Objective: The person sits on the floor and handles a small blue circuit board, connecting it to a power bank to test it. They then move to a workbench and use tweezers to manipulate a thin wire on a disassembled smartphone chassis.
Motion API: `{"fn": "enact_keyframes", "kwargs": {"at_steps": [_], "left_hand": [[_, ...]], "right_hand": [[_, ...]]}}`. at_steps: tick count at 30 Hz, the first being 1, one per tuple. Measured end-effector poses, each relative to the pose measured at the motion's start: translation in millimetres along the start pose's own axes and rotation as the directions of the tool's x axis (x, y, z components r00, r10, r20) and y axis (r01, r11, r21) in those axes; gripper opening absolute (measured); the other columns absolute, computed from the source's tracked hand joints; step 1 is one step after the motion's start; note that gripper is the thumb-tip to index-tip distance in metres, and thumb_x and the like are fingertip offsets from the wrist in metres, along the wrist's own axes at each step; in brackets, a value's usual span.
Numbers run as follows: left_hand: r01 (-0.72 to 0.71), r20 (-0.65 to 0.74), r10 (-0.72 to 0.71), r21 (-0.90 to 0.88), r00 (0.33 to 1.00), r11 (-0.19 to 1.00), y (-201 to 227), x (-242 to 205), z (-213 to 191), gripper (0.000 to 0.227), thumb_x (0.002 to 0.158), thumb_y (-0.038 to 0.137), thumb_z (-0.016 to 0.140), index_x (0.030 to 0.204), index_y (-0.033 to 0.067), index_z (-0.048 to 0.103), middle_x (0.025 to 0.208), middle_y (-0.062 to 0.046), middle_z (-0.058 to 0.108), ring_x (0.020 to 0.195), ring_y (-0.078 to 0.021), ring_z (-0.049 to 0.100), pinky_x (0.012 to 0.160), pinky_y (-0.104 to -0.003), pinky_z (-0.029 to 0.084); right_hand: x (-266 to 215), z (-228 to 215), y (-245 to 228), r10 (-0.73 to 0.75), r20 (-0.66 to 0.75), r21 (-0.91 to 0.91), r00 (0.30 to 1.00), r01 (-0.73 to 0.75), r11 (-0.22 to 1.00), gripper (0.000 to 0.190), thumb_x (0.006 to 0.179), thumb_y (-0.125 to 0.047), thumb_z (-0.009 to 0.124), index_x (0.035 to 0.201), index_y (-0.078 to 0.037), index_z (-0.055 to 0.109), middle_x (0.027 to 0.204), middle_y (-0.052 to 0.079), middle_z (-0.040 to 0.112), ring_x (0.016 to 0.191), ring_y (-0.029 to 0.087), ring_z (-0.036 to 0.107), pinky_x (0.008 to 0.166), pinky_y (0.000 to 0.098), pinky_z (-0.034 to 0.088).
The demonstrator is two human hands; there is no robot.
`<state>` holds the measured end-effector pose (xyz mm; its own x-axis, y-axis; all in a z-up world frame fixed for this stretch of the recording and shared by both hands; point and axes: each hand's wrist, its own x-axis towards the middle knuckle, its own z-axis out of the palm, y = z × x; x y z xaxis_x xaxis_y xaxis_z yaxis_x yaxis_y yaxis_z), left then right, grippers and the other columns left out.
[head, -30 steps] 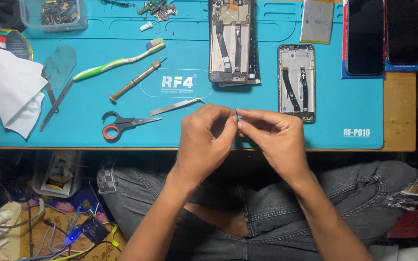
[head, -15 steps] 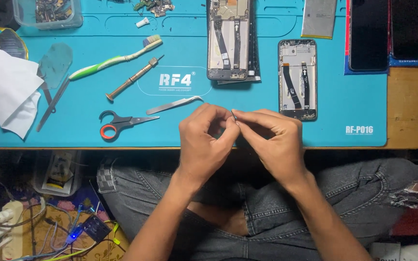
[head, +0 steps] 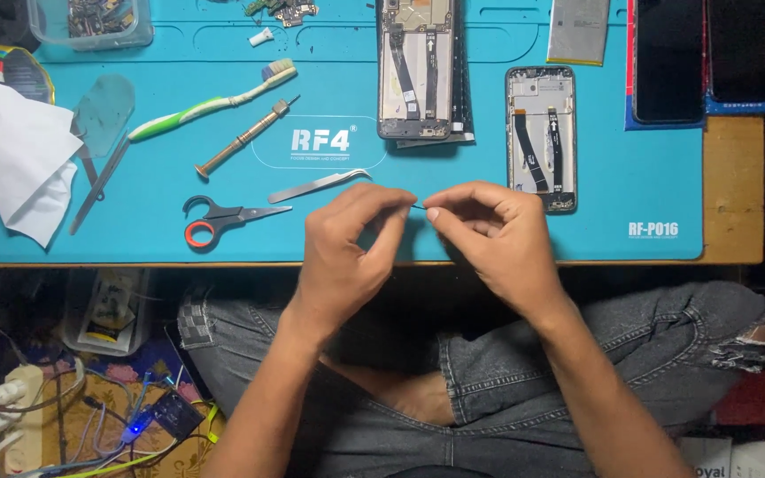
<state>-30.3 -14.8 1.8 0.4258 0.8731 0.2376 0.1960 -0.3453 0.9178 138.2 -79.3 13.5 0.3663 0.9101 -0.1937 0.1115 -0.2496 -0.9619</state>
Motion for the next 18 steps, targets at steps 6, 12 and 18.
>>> {"fn": "enact_keyframes", "kwargs": {"at_steps": [6, 12, 18], "left_hand": [[0.134, 0.008, -0.134, -0.046, 0.991, 0.990, -2, -2, -11, 0.016, 0.100, 0.003, 0.070, 0.106, 0.0101, 0.082, 0.089, -0.010, 0.081, 0.079, -0.0267, 0.080, 0.069, -0.035, 0.064], [0.193, 0.032, -0.191, -0.077, 0.981, 0.978, -5, 0, -13, 0.009, 0.093, 0.007, 0.075, 0.090, 0.0112, 0.082, 0.066, -0.006, 0.075, 0.060, -0.0152, 0.070, 0.056, -0.029, 0.058], [0.267, 0.101, -0.254, -0.149, 0.962, 0.952, -17, 5, -16, 0.009, 0.088, 0.008, 0.077, 0.080, 0.0105, 0.081, 0.058, -0.004, 0.070, 0.059, -0.0069, 0.062, 0.052, -0.025, 0.053]], "right_hand": [[5, 7, 3, -0.101, 0.052, -0.093, 0.994, 0.106, 0.990, 0.009, 0.093, -0.004, 0.082, 0.100, 0.000, 0.084, 0.081, 0.014, 0.079, 0.078, 0.016, 0.074, 0.069, 0.0306, 0.065], [10, 11, 9, -0.237, 0.088, -0.169, 0.967, 0.249, 0.954, 0.001, 0.095, -0.007, 0.082, 0.095, -0.007, 0.083, 0.076, 0.007, 0.076, 0.075, 0.013, 0.073, 0.068, 0.0271, 0.063], [17, 9, 14, -0.271, 0.169, -0.151, 0.948, 0.297, 0.943, 0.004, 0.095, -0.005, 0.080, 0.092, -0.007, 0.082, 0.073, 0.008, 0.073, 0.073, 0.014, 0.069, 0.064, 0.0254, 0.058]]}}
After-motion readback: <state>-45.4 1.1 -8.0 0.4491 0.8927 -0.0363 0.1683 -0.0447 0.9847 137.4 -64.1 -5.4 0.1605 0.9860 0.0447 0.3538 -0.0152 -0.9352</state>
